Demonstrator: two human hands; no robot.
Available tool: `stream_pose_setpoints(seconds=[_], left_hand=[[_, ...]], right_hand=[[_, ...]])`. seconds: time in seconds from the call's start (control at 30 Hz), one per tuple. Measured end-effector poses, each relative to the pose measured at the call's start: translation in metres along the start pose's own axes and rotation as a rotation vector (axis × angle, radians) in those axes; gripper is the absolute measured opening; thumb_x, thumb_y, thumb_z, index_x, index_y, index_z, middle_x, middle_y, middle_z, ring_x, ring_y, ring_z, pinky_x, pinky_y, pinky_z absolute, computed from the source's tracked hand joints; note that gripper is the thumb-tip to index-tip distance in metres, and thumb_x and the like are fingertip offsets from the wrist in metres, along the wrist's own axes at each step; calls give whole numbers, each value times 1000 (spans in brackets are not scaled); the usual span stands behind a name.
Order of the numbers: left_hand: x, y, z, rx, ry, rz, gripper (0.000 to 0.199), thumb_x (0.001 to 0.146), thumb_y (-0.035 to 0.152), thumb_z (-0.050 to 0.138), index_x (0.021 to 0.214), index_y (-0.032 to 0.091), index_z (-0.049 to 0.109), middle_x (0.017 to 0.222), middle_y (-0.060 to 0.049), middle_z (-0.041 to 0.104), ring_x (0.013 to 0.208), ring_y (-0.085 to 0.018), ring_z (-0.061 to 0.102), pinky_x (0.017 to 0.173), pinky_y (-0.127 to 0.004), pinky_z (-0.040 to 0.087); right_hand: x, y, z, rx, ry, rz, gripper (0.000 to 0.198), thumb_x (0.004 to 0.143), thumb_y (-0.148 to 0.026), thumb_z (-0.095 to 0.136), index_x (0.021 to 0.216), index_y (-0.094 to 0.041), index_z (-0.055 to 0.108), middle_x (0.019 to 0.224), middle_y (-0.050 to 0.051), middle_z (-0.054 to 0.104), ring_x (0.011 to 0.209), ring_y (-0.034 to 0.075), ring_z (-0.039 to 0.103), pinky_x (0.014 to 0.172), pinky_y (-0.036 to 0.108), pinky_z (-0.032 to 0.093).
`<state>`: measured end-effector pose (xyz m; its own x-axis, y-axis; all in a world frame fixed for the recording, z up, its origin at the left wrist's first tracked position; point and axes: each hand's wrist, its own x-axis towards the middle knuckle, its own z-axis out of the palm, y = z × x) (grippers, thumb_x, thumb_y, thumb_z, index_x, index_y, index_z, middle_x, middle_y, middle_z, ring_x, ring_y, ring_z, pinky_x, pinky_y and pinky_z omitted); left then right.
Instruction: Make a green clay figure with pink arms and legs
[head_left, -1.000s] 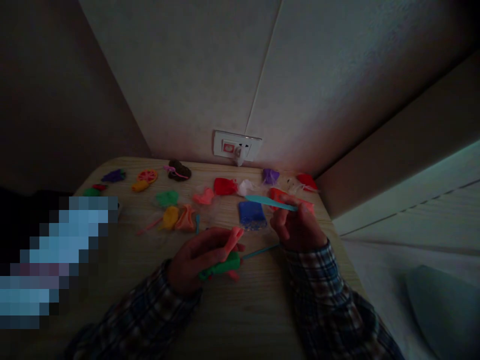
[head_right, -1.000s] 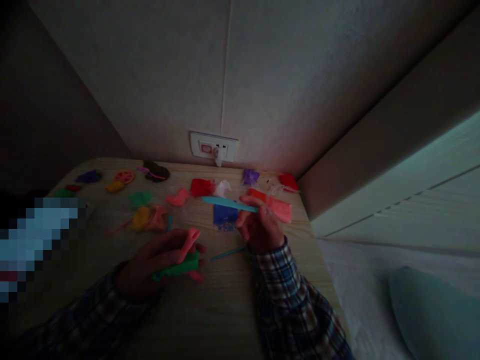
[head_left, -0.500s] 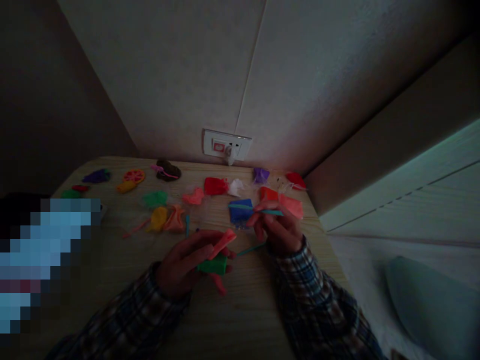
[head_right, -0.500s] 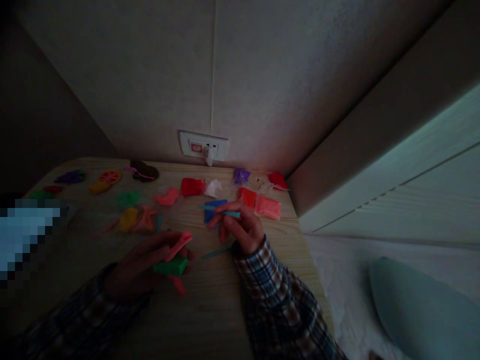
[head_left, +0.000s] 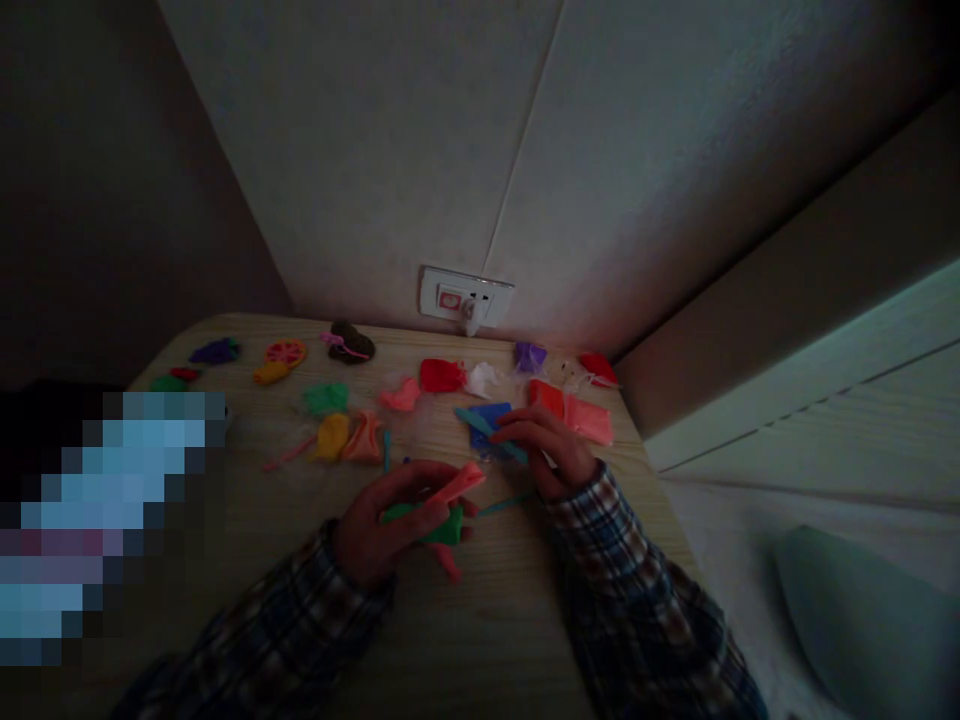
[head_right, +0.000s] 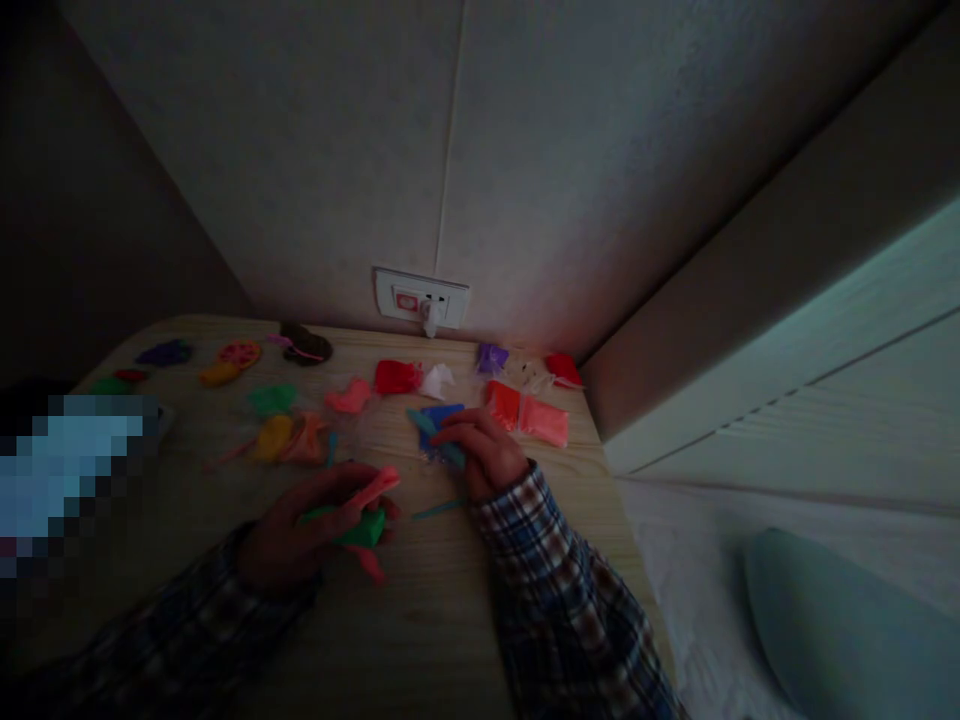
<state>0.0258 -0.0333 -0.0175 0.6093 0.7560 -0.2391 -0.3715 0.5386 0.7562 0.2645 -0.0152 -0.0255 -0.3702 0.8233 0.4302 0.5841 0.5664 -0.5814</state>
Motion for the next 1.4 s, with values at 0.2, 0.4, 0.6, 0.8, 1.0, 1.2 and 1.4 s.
stream_pose_setpoints(seconds=[0.2,0.4,0.6,0.8,1.0,1.2,1.4], left_hand=[[1,1,-4,126,8,74,24,78,29,71,96,16,62,89,-7,71,76,-21,69,53,-29,59],[6,-8,-15,291,-81,150,35,71,23,76,101,20,58,95,-7,72,81,-22,70,65,-34,61],[7,-12,-17,331,-47,316,35,69,15,71,100,24,59,94,-4,70,73,-19,69,53,-27,59],[8,1,-23,419,6,269,43,71,15,72,110,24,57,99,-6,66,70,-19,69,49,-27,59],[13,6,-30,376,16,290,42,73,19,72,111,27,57,92,-3,71,62,-16,68,39,-19,51],[15,12,-31,367,64,340,38,74,20,72,109,29,59,91,1,74,83,-19,72,71,-29,60],[13,9,-28,487,44,272,37,74,22,74,105,24,55,100,-5,74,92,-22,71,76,-32,60]], right_hand=[[2,-20,2,103,117,28,23,91,-23,48,104,-23,67,107,10,66,95,23,63,80,38,55],[5,-44,18,454,69,77,31,86,-42,61,109,-22,62,95,8,66,80,19,66,66,30,58],[5,-36,20,453,95,71,8,87,-26,61,92,-22,66,88,6,66,80,17,64,68,29,58],[6,-35,21,466,100,13,6,86,-20,62,91,-21,66,86,5,64,78,16,63,67,28,58],[1,-38,25,498,82,135,21,82,-33,67,98,-21,62,91,6,61,69,15,62,61,29,57],[-3,-45,34,528,-11,256,37,81,-46,65,107,-20,56,81,6,70,69,18,66,63,32,55],[-2,-50,41,531,49,252,38,79,-47,66,105,-22,54,85,5,69,71,17,65,61,30,55]])
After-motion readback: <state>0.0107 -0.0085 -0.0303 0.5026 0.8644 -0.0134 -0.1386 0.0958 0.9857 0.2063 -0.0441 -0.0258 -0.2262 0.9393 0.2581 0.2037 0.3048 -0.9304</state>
